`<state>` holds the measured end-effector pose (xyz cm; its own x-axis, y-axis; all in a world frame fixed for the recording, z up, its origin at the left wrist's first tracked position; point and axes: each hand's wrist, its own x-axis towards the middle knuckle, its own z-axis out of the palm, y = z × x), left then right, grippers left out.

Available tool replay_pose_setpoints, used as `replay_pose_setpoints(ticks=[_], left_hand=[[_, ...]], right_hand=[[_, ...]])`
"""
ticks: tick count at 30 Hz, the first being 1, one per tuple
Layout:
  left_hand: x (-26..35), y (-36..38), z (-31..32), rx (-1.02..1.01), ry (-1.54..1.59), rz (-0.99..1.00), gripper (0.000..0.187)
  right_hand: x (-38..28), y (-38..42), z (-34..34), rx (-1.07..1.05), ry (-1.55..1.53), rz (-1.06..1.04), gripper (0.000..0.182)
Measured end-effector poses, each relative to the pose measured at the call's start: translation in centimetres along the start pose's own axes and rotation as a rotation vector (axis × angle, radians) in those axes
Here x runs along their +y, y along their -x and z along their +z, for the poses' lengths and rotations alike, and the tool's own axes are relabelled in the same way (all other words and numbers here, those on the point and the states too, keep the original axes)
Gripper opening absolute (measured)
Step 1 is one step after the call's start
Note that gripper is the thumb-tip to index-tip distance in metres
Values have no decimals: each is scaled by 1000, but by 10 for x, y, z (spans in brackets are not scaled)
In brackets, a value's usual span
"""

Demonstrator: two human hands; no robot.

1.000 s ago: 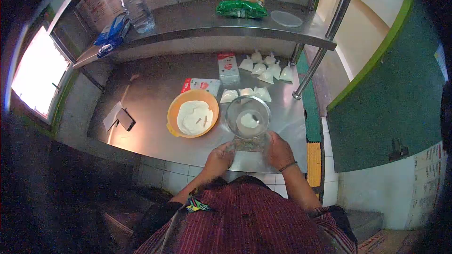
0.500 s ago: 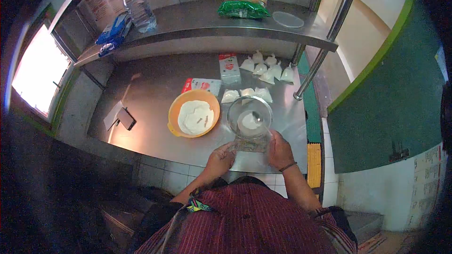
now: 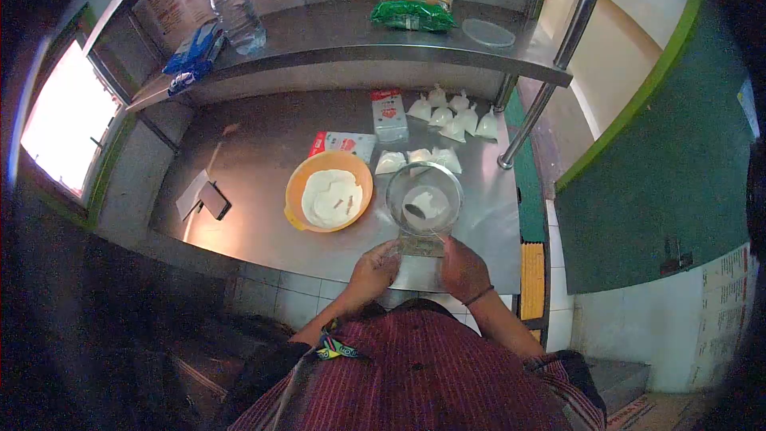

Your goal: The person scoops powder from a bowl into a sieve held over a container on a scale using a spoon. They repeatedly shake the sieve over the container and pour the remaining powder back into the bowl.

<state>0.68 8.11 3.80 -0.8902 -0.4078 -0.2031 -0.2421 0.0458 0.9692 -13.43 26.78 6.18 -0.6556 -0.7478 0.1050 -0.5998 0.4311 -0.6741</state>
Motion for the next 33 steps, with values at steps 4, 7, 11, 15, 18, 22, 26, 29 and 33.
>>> replay_pose_setpoints(ticks=[4,7,11,15,18,22,26,29,33], left_hand=[[-4,-2,0,-32,74,11,36],[1,0,0,-33,80,-3,38],[10,0,3,-14,-41,-55,40],[-6,-1,1,-57,204,-52,40],[11,3,0,-30,-50,-7,41],[4,1,0,-32,-18,-20,39],[9,3,-3,-80,-30,-47,39],[2,0,-1,-68,144,-58,38],[1,1,-2,-66,87,-69,37]], right_hand=[[4,-2,-1,38,131,70,40],[4,-1,0,65,121,42,40],[13,-2,5,55,142,6,40],[19,-7,5,117,132,47,40],[22,-9,5,83,67,24,40],[15,-16,-6,58,80,67,39],[18,-14,-3,80,18,-1,39],[6,-15,-6,-12,40,82,38],[20,-18,-1,35,11,166,36]])
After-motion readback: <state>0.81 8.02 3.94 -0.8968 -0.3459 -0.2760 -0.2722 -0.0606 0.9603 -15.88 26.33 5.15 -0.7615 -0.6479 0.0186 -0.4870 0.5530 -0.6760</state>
